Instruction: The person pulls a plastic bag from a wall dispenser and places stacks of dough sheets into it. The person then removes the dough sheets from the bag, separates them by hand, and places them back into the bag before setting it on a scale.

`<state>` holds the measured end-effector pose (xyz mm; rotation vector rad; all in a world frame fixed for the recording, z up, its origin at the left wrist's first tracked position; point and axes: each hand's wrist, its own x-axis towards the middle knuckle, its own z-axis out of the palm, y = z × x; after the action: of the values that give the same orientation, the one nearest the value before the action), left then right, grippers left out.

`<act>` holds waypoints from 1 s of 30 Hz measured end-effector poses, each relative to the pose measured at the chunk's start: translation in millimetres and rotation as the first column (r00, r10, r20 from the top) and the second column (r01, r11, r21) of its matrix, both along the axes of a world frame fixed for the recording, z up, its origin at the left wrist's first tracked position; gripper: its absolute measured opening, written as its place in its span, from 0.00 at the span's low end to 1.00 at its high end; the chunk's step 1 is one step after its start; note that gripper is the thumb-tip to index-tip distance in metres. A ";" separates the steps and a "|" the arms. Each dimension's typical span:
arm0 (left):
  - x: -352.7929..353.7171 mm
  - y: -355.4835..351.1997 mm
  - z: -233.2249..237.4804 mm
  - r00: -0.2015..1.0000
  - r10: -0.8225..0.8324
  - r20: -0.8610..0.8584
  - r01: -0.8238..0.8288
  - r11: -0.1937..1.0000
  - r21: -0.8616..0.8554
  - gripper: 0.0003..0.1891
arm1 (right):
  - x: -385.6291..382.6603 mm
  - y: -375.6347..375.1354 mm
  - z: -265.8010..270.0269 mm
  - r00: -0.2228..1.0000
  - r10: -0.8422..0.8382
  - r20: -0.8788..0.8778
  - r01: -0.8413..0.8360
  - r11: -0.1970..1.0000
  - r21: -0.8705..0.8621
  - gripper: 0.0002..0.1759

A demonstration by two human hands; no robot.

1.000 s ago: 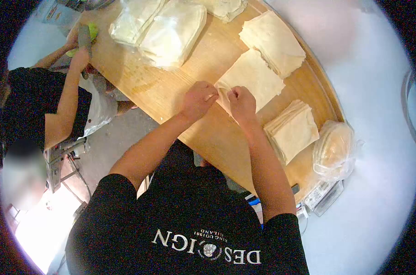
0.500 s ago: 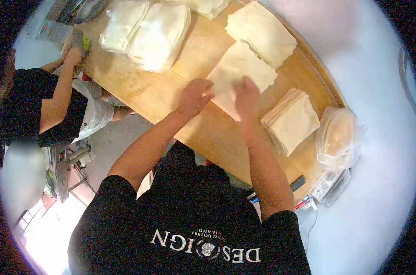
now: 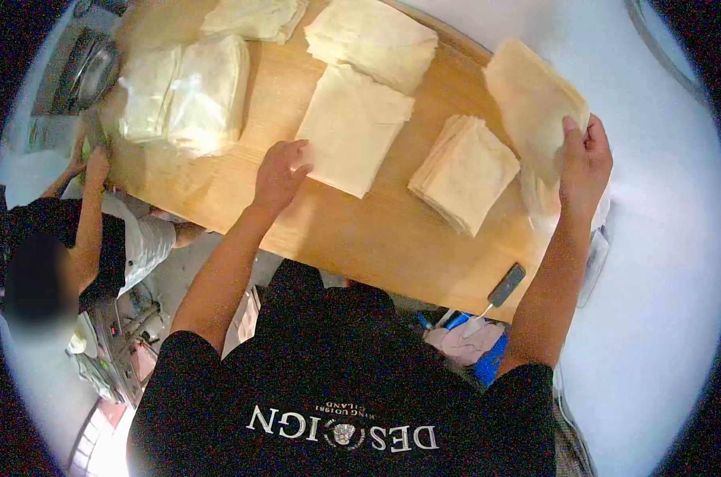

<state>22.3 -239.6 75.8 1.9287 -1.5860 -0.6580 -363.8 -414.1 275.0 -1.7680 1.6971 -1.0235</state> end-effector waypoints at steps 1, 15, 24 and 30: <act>0.0 0.5 -1.3 1.000 -0.014 -0.006 0.014 1.000 -0.001 0.23 | -9.0 9.6 4.9 0.977 -0.038 -0.210 0.030 0.999 -0.043 0.16; 1.7 -3.2 4.4 0.997 0.017 -0.069 -0.012 0.998 0.068 0.25 | 10.5 146.7 -201.4 0.753 0.180 -0.633 -0.166 0.983 0.082 0.10; -1.1 0.9 -19.6 0.861 0.330 -0.388 -0.264 0.940 0.215 0.30 | 21.5 153.6 -175.1 0.749 0.305 -0.587 -0.252 0.952 0.174 0.18; -1.8 0.8 -19.6 0.931 0.286 -0.227 -0.208 0.926 0.315 0.33 | 68.3 158.4 -166.9 0.907 0.313 -0.281 -0.231 0.929 0.288 0.23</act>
<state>20.6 -238.9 56.2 2.0944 -1.1006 -1.0357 -295.5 -255.7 108.1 -2.0101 1.6101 -0.3924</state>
